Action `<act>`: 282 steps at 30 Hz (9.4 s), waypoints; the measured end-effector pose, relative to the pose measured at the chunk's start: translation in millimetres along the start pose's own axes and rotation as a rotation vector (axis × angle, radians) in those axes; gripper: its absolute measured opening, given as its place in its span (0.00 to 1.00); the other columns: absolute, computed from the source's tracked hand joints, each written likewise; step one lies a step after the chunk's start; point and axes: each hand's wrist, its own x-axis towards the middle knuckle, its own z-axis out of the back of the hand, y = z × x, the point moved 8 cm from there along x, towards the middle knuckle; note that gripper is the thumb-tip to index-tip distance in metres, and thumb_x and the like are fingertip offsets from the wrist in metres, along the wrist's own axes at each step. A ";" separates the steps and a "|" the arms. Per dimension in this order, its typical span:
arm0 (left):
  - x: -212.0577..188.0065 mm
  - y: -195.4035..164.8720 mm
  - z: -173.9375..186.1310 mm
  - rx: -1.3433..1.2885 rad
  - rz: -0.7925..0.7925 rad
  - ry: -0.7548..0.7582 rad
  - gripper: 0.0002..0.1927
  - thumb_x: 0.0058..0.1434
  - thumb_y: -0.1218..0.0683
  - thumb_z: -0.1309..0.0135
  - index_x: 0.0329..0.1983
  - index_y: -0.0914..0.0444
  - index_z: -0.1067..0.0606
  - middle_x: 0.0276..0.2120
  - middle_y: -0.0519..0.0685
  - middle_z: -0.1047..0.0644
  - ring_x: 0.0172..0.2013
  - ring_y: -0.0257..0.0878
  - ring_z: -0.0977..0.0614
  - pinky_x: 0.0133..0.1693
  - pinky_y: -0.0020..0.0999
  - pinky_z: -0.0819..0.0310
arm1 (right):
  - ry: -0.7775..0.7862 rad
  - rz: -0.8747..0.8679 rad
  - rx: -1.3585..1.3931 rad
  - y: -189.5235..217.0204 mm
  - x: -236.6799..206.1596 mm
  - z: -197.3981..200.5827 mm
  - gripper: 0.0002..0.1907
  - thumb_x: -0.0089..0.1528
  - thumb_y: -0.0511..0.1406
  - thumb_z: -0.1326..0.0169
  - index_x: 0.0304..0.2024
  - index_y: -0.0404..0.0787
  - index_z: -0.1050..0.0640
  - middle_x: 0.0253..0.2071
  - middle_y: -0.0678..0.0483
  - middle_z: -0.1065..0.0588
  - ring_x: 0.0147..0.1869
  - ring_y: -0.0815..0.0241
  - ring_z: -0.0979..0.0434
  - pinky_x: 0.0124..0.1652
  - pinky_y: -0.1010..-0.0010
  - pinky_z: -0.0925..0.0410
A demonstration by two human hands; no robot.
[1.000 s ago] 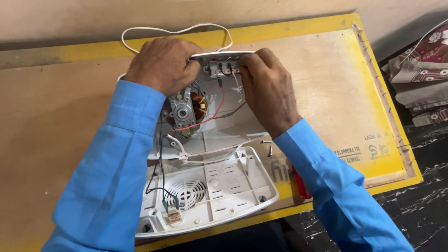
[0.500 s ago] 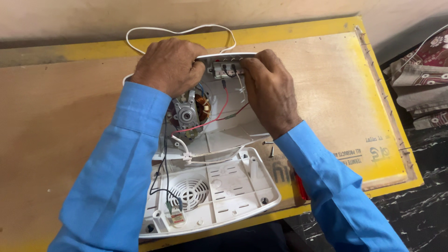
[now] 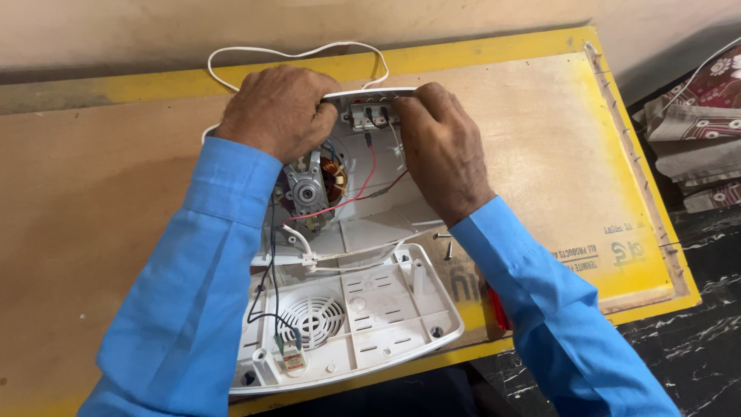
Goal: The person works on a small white electric appliance with its housing open, exposing a motor and wiring. They route and connect wires inside the casing, adjust internal components by hand, and then use a red screwdriver on the motor assembly.
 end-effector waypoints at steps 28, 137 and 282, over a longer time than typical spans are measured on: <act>0.5 -0.6 2.6 -0.011 -0.021 -0.053 0.10 0.57 0.54 0.47 0.36 0.61 0.18 0.31 0.62 0.20 0.37 0.62 0.20 0.43 0.60 0.27 | -0.005 -0.005 0.015 1.1 -3.1 0.3 0.06 0.65 0.26 0.39 0.43 0.36 0.23 0.42 0.50 0.27 0.47 0.49 0.22 0.45 0.60 0.26; 8.0 4.6 -16.3 -0.019 0.060 0.025 0.10 0.59 0.52 0.49 0.36 0.62 0.22 0.37 0.56 0.19 0.43 0.57 0.20 0.46 0.58 0.28 | -0.104 -0.123 -0.007 24.2 7.9 -12.3 0.05 0.60 0.29 0.36 0.34 0.36 0.21 0.42 0.49 0.30 0.48 0.49 0.27 0.46 0.58 0.30; -164.5 -112.3 -74.7 -1.239 0.446 -0.391 0.14 0.70 0.59 0.46 0.55 0.72 0.24 0.47 0.53 0.21 0.37 0.33 0.18 0.37 0.28 0.20 | 0.011 -0.878 1.443 41.2 -137.9 11.3 0.06 0.69 0.30 0.45 0.45 0.31 0.22 0.40 0.51 0.20 0.43 0.65 0.21 0.44 0.72 0.26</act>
